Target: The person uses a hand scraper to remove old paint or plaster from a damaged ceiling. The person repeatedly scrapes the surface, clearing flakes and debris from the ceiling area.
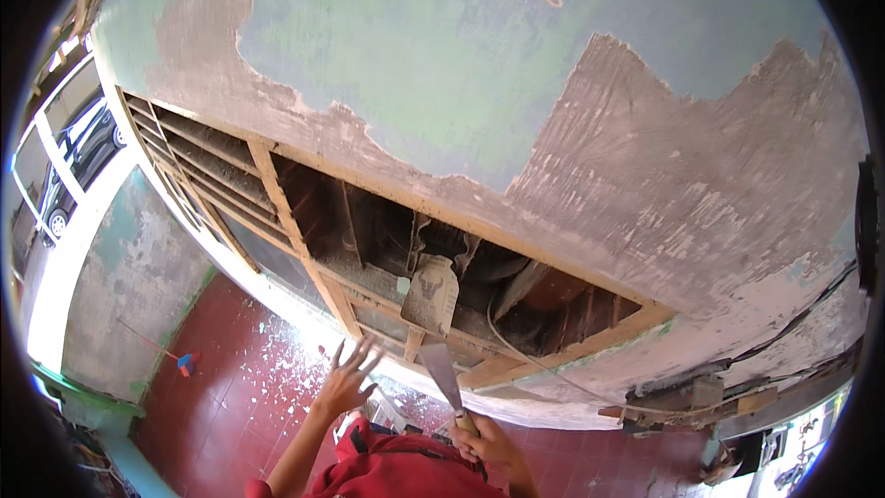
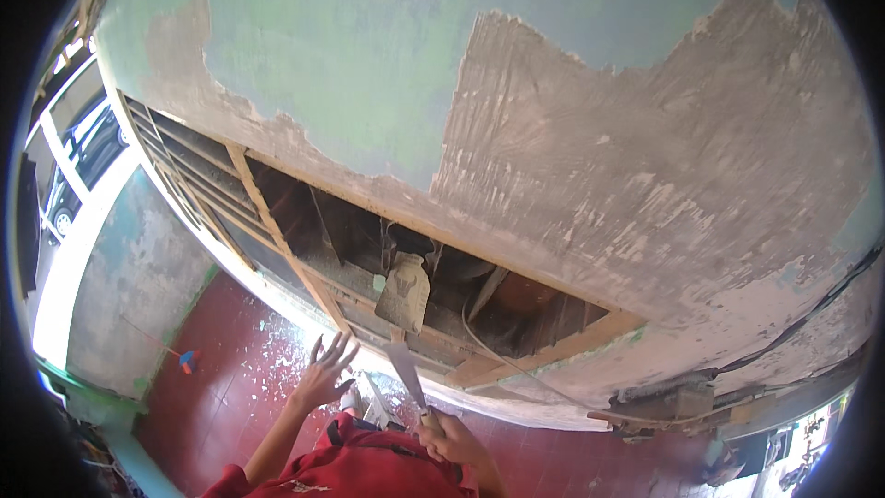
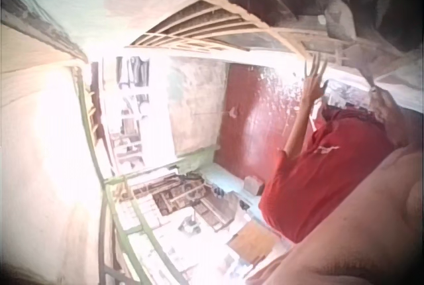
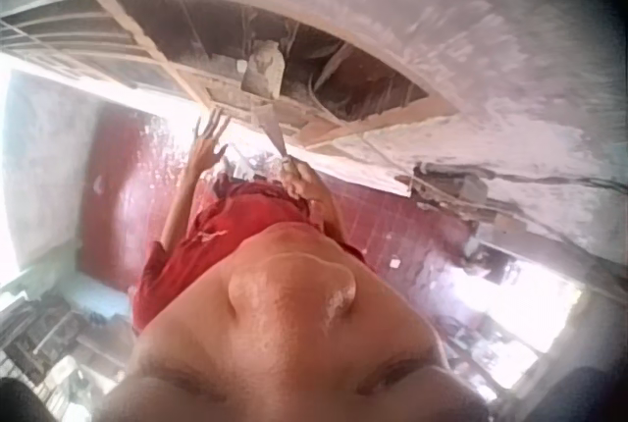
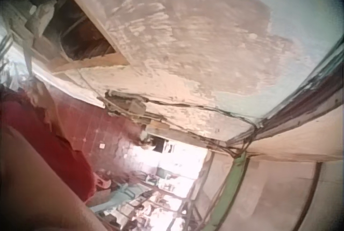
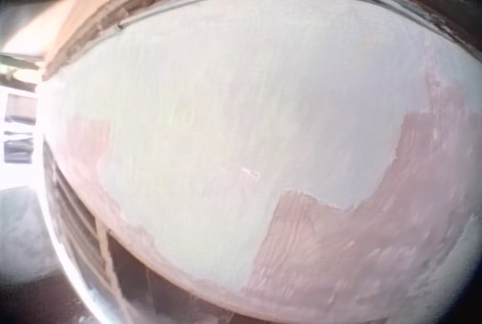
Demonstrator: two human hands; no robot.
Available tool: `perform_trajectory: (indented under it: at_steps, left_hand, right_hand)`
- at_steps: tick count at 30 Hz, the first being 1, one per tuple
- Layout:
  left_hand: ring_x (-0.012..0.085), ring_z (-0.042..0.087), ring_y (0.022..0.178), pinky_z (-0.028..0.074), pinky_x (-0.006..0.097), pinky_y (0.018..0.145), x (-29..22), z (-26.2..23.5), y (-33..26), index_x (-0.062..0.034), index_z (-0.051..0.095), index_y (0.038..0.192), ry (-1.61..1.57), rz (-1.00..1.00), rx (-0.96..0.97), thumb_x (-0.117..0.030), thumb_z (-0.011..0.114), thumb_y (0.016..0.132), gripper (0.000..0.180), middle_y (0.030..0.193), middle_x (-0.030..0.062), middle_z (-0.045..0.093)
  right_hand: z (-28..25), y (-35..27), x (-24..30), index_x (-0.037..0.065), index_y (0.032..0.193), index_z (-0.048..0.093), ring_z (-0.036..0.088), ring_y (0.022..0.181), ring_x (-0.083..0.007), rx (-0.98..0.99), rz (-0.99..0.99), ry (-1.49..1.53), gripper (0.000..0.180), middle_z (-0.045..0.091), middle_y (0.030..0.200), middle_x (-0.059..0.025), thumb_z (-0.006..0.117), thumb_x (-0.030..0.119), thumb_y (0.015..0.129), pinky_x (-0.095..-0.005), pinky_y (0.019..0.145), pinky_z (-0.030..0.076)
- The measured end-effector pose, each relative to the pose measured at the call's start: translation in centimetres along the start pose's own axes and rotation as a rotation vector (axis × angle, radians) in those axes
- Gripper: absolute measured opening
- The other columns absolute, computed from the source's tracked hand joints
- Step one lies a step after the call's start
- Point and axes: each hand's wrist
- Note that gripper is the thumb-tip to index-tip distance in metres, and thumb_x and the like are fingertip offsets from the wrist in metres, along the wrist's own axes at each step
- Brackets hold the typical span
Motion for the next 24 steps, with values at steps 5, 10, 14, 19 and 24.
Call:
perform_trajectory:
  at_steps: [5, 10, 14, 19, 24]
  left_hand:
    - [0.0346, 0.055, 0.121, 0.045, 0.043, 0.101, 6.0, 5.4, -2.8, -0.0058, 0.033, 0.146, -0.100, -0.241, 0.787, -0.047, 0.058, 0.091, 0.074, 0.127, 0.0239, 0.058]
    - [0.0368, 0.061, 0.108, 0.044, 0.046, 0.097, -2.4, -4.3, 2.5, -0.0032, 0.049, 0.135, -0.448, -0.119, -0.083, -0.035, 0.062, 0.090, 0.056, 0.117, 0.0196, 0.064]
    - [0.0283, 0.062, 0.108, 0.044, 0.040, 0.098, -7.0, -6.5, 5.4, 0.0010, 0.053, 0.127, -1.070, 0.104, -0.231, -0.033, 0.062, 0.089, 0.051, 0.113, 0.0174, 0.066]
    - [0.0216, 0.060, 0.096, 0.046, 0.039, 0.088, -6.3, -5.2, 7.8, 0.0013, 0.058, 0.109, -1.308, -0.207, -0.418, -0.042, 0.040, 0.101, 0.048, 0.102, 0.0122, 0.063]
    - [0.0246, 0.062, 0.098, 0.043, 0.039, 0.092, -6.2, -7.6, 7.6, 0.0018, 0.058, 0.112, -1.604, -0.003, -0.463, -0.056, 0.030, 0.100, 0.065, 0.100, 0.0146, 0.065]
  right_hand:
    - [0.3, 2.7, 1.4, 0.005, 0.097, 0.046, 0.045, 0.052, -0.0095, 0.097, -0.238, 0.289, 0.011, 0.047, 0.070, -0.0032, 0.047, 0.015, 0.100, -0.0239, 0.048, 0.038]
    - [1.1, 5.1, 3.6, 0.006, 0.096, 0.046, 0.046, 0.052, -0.0093, 0.015, -0.252, 0.271, 0.016, 0.048, 0.070, -0.0031, 0.048, 0.022, 0.100, -0.0238, 0.049, 0.039]
    - [2.0, 5.6, 3.5, 0.006, 0.093, 0.047, 0.047, 0.052, -0.0089, 0.063, -0.208, 0.223, 0.016, 0.048, 0.069, -0.0019, 0.050, 0.021, 0.099, -0.0240, 0.048, 0.039]
    - [2.2, 5.0, 1.9, 0.005, 0.088, 0.048, 0.046, 0.052, -0.0083, 0.192, -0.235, 0.232, 0.017, 0.047, 0.065, -0.0008, 0.050, 0.018, 0.099, -0.0231, 0.047, 0.037]
    - [1.7, 3.5, 3.0, 0.005, 0.085, 0.047, 0.045, 0.049, -0.0088, 0.139, -0.296, 0.240, 0.020, 0.047, 0.063, -0.0020, 0.049, 0.020, 0.099, -0.0232, 0.043, 0.035]
Point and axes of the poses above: each hand's wrist, its own y-axis towards the middle knuckle, its own z-axis out of the palm, x = y × z
